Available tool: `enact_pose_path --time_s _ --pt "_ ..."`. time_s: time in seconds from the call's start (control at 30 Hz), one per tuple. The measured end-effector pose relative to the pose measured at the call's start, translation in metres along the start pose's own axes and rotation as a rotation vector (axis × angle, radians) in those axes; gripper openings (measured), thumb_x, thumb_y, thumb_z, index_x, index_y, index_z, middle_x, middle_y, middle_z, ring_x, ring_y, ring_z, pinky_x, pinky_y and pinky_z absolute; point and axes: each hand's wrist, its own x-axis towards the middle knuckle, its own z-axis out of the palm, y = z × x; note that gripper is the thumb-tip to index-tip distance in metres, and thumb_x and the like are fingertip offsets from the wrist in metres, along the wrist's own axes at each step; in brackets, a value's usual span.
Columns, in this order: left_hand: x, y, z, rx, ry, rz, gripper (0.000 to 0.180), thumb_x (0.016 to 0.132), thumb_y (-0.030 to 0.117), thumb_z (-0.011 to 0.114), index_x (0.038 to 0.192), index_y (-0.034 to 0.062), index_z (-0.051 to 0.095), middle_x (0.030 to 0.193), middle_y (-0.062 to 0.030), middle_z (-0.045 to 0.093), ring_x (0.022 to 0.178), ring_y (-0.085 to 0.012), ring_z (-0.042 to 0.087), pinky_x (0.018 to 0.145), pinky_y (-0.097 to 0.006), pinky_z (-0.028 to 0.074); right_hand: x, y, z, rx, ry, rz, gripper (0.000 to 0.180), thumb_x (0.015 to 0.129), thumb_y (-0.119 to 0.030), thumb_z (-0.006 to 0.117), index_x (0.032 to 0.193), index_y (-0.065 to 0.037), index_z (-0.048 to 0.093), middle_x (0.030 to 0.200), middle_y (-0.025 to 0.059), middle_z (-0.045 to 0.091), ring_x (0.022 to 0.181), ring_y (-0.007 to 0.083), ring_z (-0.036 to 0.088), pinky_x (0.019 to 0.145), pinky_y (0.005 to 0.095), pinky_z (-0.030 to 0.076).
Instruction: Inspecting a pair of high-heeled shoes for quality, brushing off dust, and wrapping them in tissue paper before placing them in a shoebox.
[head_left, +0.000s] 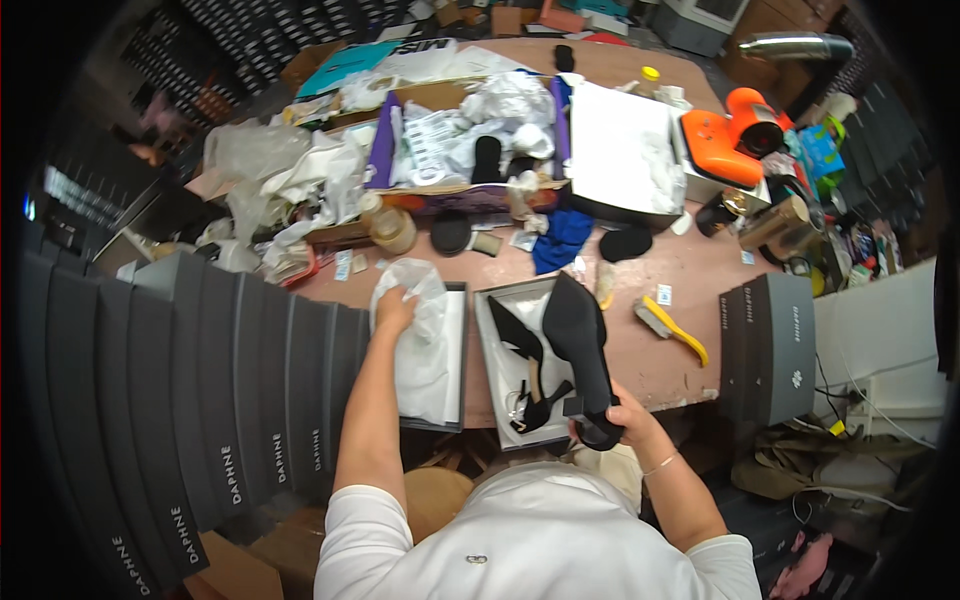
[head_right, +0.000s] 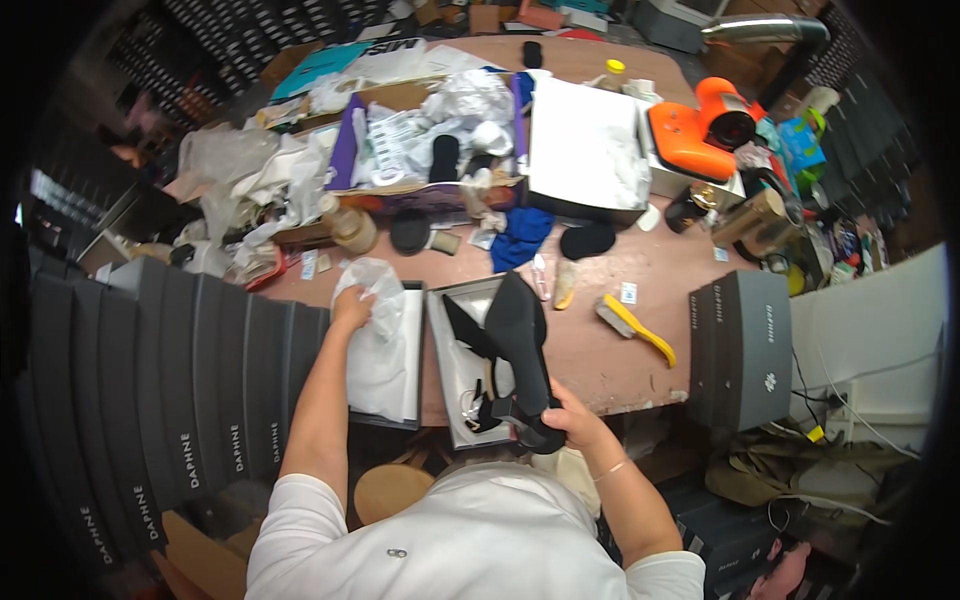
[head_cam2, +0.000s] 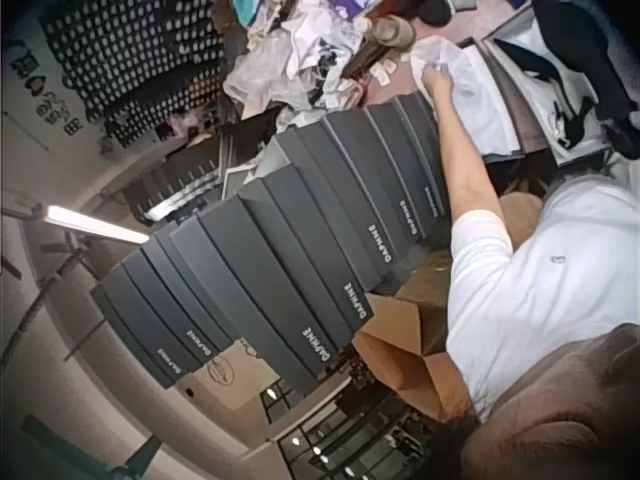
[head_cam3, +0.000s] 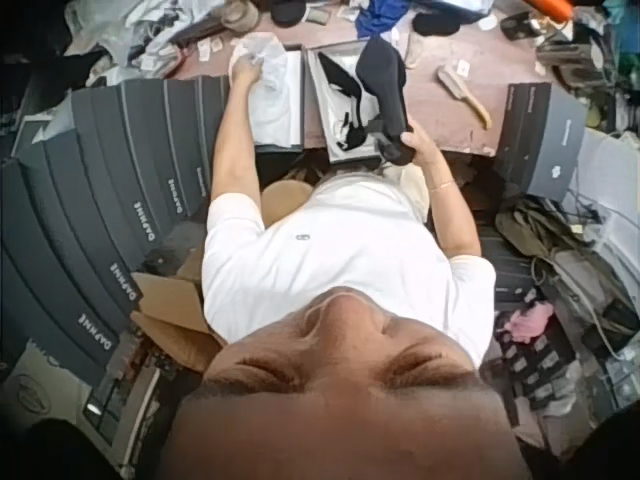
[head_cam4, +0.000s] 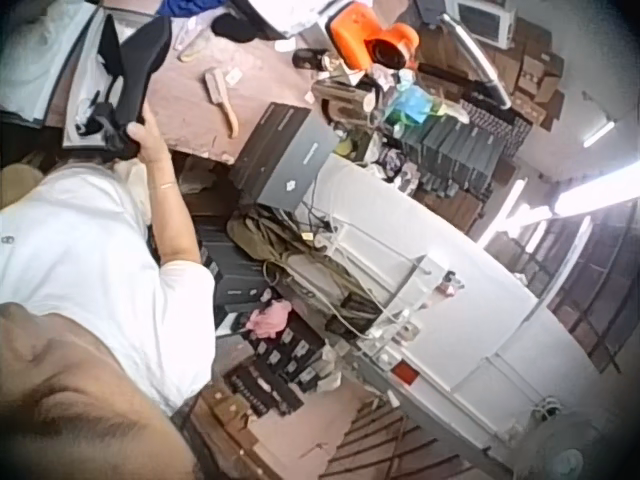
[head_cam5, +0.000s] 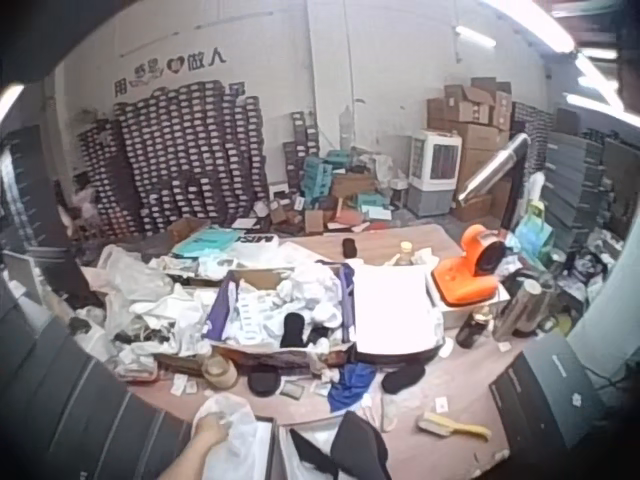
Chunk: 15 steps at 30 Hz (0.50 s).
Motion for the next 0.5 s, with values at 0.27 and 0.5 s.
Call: enact_pose_path --time_s 0.27,0.5 --pt "-0.119 0.211 -0.091 -0.314 -0.044 0.714 0.025 0.090 0.020 0.058 0.077 -0.0013 0.060 0.066 -0.0132 0.055 0.055 -0.0256 0.057 0.055 -0.035 0.048 -0.007 0.003 -0.008 0.407 -0.242 -0.166 0.068 0.075 -0.048 0.065 0.111 0.007 0.052 0.107 0.0173 0.056 0.082 0.0277 0.061 0.063 0.0359 0.052" --pt "-0.175 0.184 -0.118 0.239 0.075 0.618 0.039 0.088 0.032 0.059 0.066 0.0006 0.062 0.071 -0.0164 0.060 0.068 -0.0361 0.061 0.060 -0.046 0.046 -0.024 -0.005 0.040 0.231 -0.312 -0.114 0.070 0.071 -0.047 0.070 0.112 0.008 0.051 0.103 0.0178 0.057 0.080 0.0280 0.063 0.061 0.0373 0.053"
